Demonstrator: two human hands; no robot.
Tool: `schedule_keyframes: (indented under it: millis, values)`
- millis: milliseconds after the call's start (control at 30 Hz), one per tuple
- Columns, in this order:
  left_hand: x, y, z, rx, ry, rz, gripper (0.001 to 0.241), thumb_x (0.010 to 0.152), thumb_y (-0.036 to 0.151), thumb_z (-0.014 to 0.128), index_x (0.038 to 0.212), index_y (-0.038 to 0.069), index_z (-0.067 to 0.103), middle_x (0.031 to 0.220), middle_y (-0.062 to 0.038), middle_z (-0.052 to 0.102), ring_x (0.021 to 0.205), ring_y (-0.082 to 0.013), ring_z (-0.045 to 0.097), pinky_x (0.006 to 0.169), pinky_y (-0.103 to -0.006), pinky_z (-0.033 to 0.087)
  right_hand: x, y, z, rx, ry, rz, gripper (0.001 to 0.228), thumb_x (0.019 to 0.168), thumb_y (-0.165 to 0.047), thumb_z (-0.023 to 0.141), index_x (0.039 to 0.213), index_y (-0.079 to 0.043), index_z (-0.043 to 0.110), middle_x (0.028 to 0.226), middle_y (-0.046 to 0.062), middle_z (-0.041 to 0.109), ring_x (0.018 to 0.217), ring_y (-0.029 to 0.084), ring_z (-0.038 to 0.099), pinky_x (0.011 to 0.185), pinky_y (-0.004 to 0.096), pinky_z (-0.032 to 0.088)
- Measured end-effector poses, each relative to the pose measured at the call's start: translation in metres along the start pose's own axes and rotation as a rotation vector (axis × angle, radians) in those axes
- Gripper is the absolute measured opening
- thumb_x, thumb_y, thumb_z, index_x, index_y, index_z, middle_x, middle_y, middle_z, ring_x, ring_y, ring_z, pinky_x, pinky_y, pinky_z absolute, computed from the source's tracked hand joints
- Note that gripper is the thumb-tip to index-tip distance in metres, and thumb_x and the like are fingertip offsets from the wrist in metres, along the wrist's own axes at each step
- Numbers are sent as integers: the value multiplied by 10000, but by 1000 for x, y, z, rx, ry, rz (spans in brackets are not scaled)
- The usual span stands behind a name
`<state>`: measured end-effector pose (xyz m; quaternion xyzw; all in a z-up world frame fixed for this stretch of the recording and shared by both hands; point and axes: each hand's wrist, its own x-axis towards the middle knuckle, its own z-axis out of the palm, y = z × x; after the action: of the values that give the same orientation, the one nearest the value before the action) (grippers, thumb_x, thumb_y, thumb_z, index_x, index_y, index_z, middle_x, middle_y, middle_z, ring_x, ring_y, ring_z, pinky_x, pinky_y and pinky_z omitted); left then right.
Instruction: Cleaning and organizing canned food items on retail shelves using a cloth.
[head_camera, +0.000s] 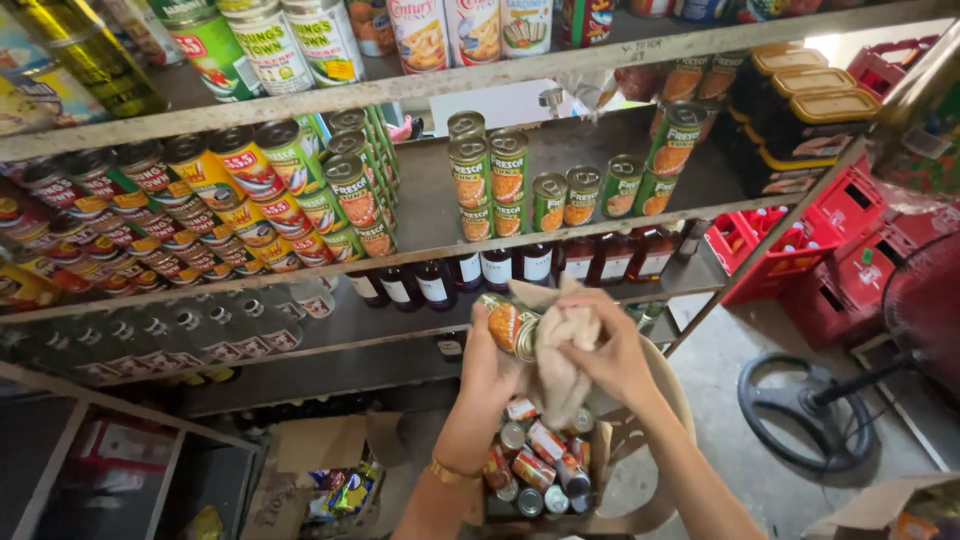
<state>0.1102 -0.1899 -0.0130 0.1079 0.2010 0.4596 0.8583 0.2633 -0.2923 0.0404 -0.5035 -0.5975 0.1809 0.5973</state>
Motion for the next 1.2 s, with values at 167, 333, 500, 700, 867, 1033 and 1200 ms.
schedule_keyframes:
  millis: [167, 333, 500, 700, 867, 1033, 1200]
  values:
    - [26, -28, -39, 45, -42, 70, 443, 1094, 428, 392, 1251, 42, 541, 1200, -115, 655, 1113, -285, 657, 1018, -500, 512, 13, -27, 13, -66, 123, -56, 503, 694, -21, 838, 1160, -65, 653, 1173, 67, 664, 1152, 207, 622, 1045, 343, 466]
    - [7, -5, 3, 6, 23, -78, 516, 1037, 454, 340, 1273, 52, 561, 1229, -132, 686, 1121, -288, 679, 1027, -465, 514, 15, -41, 15, -82, 69, -130, 564, 657, -34, 849, 1176, -61, 630, 1176, 91, 630, 1166, 255, 594, 1045, 363, 445]
    - [33, -17, -43, -27, -58, -8, 443, 1122, 439, 373, 1311, 58, 496, 1265, -117, 610, 1172, -284, 620, 1040, -513, 522, 24, -21, -3, -166, -4, -89, 598, 631, -52, 858, 1188, -81, 642, 1174, 73, 663, 1142, 241, 626, 1015, 346, 461]
    - [5, -8, 10, 88, -25, -3, 471, 1054, 436, 359, 1268, 68, 559, 1234, -125, 680, 1107, -275, 696, 990, -470, 546, 19, -40, 18, -148, 62, -106, 644, 638, -20, 861, 1233, -87, 625, 1196, 94, 625, 1165, 256, 605, 1025, 357, 454]
    - [-10, 12, 34, -2, -196, -46, 479, 1040, 489, 422, 1226, 81, 589, 1141, -110, 687, 1048, -251, 696, 949, -408, 571, 16, -29, -2, -138, -65, -115, 733, 664, -15, 824, 1338, -92, 545, 1254, 91, 623, 1218, 240, 589, 1057, 372, 451]
    - [7, 8, 13, 59, -176, -35, 448, 1093, 534, 549, 1150, 93, 604, 990, -87, 670, 848, -227, 686, 730, -381, 581, 28, -26, -19, 4, 45, 81, 762, 729, -8, 739, 1435, -72, 462, 1300, 98, 595, 1238, 208, 567, 1065, 367, 446]
    - [3, -15, 43, 358, 48, 293, 406, 978, 464, 555, 1150, 102, 626, 1032, -15, 712, 917, -117, 705, 778, -292, 573, 34, -65, 14, -97, -44, -86, 728, 823, -55, 673, 1500, 6, 411, 1471, 213, 483, 1356, 308, 483, 1129, 415, 400]
